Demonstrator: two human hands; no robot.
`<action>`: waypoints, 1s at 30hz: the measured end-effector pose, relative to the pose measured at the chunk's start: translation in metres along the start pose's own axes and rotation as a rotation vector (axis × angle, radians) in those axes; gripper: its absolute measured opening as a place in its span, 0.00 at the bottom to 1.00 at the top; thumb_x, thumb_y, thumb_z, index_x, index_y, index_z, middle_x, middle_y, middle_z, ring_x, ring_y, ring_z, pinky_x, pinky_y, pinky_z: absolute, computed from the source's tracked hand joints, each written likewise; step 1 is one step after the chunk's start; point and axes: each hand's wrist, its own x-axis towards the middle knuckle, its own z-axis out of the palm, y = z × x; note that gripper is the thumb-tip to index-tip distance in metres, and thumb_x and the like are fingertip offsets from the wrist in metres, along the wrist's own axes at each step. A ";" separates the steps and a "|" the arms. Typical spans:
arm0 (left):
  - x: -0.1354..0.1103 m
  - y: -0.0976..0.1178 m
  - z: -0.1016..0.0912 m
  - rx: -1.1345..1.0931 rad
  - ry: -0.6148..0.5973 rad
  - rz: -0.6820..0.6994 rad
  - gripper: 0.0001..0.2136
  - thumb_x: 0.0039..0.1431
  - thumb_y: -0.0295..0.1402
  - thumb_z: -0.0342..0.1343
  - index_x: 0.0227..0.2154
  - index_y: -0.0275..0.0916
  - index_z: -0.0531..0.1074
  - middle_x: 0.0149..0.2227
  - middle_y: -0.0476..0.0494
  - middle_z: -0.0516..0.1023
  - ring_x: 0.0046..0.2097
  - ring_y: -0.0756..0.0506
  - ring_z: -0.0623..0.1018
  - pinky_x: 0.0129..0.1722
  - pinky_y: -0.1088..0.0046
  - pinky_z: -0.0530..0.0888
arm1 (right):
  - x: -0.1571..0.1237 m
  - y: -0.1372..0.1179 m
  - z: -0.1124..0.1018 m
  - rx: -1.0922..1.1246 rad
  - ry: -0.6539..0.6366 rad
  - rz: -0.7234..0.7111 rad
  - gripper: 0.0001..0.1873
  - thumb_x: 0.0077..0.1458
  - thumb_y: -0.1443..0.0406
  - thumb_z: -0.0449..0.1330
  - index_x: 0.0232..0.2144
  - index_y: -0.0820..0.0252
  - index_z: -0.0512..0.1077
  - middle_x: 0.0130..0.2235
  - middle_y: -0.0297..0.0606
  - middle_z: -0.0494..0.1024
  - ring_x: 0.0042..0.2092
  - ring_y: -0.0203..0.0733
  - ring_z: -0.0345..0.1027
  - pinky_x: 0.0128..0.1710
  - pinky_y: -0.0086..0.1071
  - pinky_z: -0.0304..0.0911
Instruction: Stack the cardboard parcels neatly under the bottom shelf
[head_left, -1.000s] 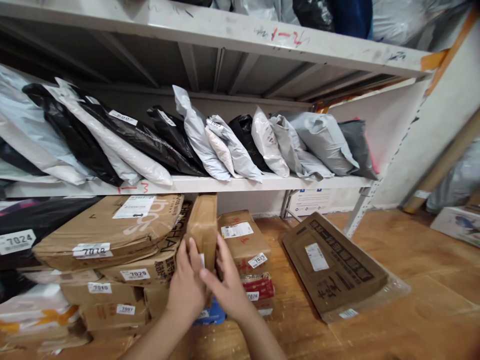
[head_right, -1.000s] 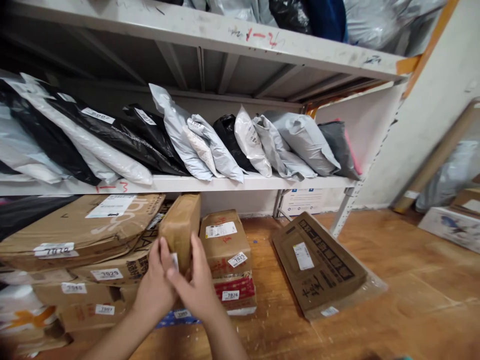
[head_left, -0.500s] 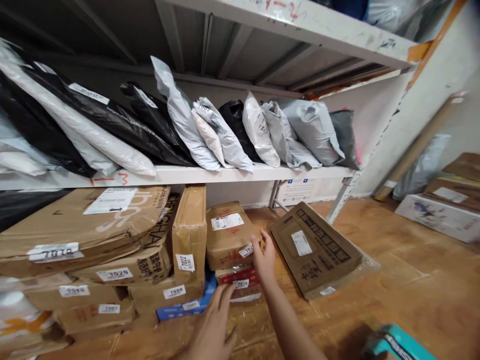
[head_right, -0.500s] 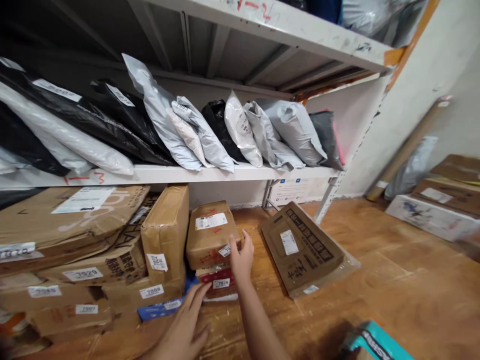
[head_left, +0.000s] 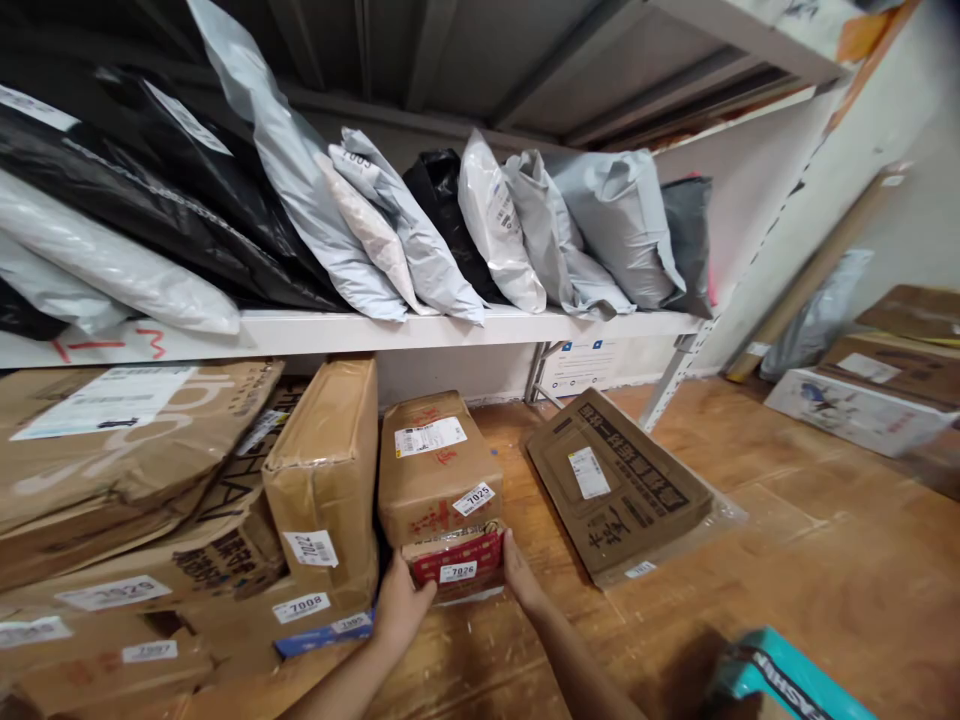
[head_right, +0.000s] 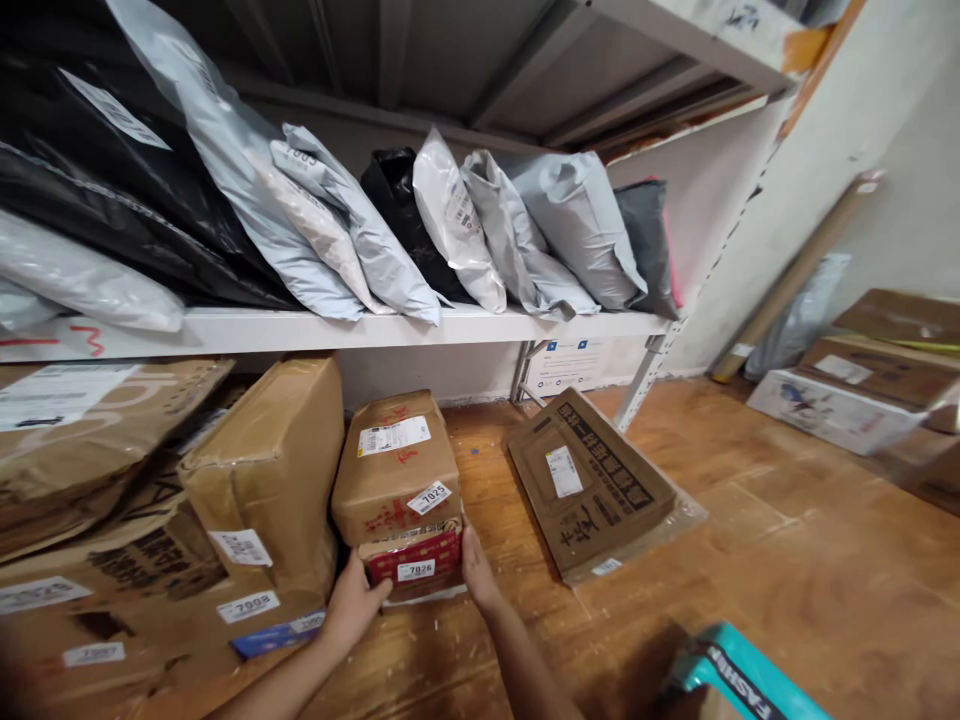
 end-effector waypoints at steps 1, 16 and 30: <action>0.002 -0.002 0.002 -0.022 0.020 -0.012 0.19 0.37 0.22 0.61 0.35 0.41 0.65 0.39 0.35 0.79 0.46 0.33 0.79 0.54 0.57 0.71 | 0.001 0.004 0.000 -0.010 0.004 -0.023 0.53 0.26 0.23 0.52 0.37 0.58 0.78 0.48 0.49 0.79 0.59 0.59 0.65 0.67 0.53 0.50; 0.018 0.020 0.013 -0.572 0.126 -0.110 0.14 0.49 0.41 0.52 0.37 0.41 0.69 0.40 0.43 0.80 0.50 0.37 0.77 0.57 0.56 0.72 | 0.010 -0.004 0.014 0.037 0.052 0.040 0.45 0.36 0.28 0.55 0.40 0.58 0.75 0.50 0.50 0.79 0.57 0.60 0.68 0.64 0.55 0.56; 0.006 0.125 0.000 -0.882 0.174 -0.469 0.24 0.62 0.48 0.49 0.55 0.39 0.71 0.41 0.41 0.83 0.43 0.40 0.82 0.51 0.60 0.77 | 0.022 0.007 0.022 0.149 0.135 0.332 0.46 0.30 0.41 0.68 0.47 0.62 0.68 0.46 0.48 0.80 0.51 0.58 0.73 0.55 0.48 0.67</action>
